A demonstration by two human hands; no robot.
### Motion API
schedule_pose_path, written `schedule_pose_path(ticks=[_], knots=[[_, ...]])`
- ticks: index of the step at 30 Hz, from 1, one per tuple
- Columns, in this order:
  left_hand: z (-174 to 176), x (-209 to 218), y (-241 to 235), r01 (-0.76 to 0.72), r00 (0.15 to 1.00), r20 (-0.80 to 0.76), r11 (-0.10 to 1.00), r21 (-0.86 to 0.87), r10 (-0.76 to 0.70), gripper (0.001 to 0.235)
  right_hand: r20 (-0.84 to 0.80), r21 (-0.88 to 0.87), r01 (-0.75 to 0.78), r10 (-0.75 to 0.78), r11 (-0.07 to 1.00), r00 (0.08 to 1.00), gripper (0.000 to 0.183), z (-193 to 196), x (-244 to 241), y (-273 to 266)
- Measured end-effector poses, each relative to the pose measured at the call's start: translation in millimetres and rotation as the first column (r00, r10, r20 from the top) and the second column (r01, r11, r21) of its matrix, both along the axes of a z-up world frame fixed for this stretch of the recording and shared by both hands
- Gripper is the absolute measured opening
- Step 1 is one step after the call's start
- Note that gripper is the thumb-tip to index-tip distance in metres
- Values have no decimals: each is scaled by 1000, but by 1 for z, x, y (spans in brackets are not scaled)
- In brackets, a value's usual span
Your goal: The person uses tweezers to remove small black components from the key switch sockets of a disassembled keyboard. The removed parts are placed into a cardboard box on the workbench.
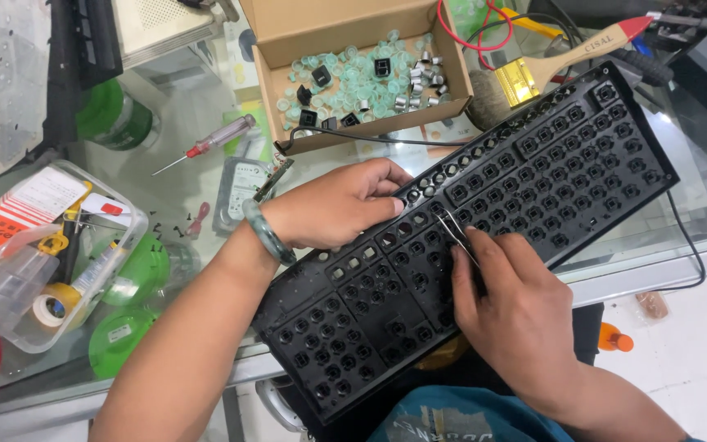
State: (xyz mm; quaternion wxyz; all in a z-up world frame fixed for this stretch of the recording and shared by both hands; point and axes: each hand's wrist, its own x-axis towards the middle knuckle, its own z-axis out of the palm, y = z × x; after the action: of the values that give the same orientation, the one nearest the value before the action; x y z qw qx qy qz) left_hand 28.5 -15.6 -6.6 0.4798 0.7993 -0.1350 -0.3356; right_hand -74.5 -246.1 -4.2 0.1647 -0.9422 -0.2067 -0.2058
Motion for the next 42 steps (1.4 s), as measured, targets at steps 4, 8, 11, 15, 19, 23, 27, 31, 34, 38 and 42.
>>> schedule_pose_path(ticks=[4,8,11,15,19,23,27,31,34,38,42], knots=[[4,-1,0,-12,1000,-28,1000,28,13,51,15,-56,35,-34,998,999,24,2,-1,3],[-2,0,0,-40,999,-28,999,-1,40,47,43,-126,42,-36,991,998,22,6,-2,4],[-1,0,0,-46,999,-24,999,9,47,48,67,-146,19,-9,989,998,21,9,0,5],[-2,-1,0,-36,999,-18,999,-8,36,48,58,-116,12,-5,993,998,19,7,-1,5],[-3,-2,-2,-52,998,-27,998,-41,51,50,57,-112,30,-24,993,998,17,6,-2,8],[-3,-2,-2,-48,999,-17,999,-22,47,51,76,-125,52,-43,991,996,10,5,-1,10],[-2,-2,-3,-62,998,-17,998,-27,61,52,58,-132,32,-24,991,998,7,6,1,8],[-10,0,-3,-64,998,-7,995,-78,64,58,27,-91,-2,4,996,1000,8,10,2,10],[-3,-1,-2,-41,999,-1,998,-52,41,52,35,-95,1,2,995,999,6,11,2,10],[14,-4,-4,-21,998,-57,1000,14,22,46,-4,-103,-12,12,995,1000,10,10,4,11],[13,-6,-6,-37,997,-74,999,9,37,40,-9,-62,-14,14,998,1000,6,11,4,9]])
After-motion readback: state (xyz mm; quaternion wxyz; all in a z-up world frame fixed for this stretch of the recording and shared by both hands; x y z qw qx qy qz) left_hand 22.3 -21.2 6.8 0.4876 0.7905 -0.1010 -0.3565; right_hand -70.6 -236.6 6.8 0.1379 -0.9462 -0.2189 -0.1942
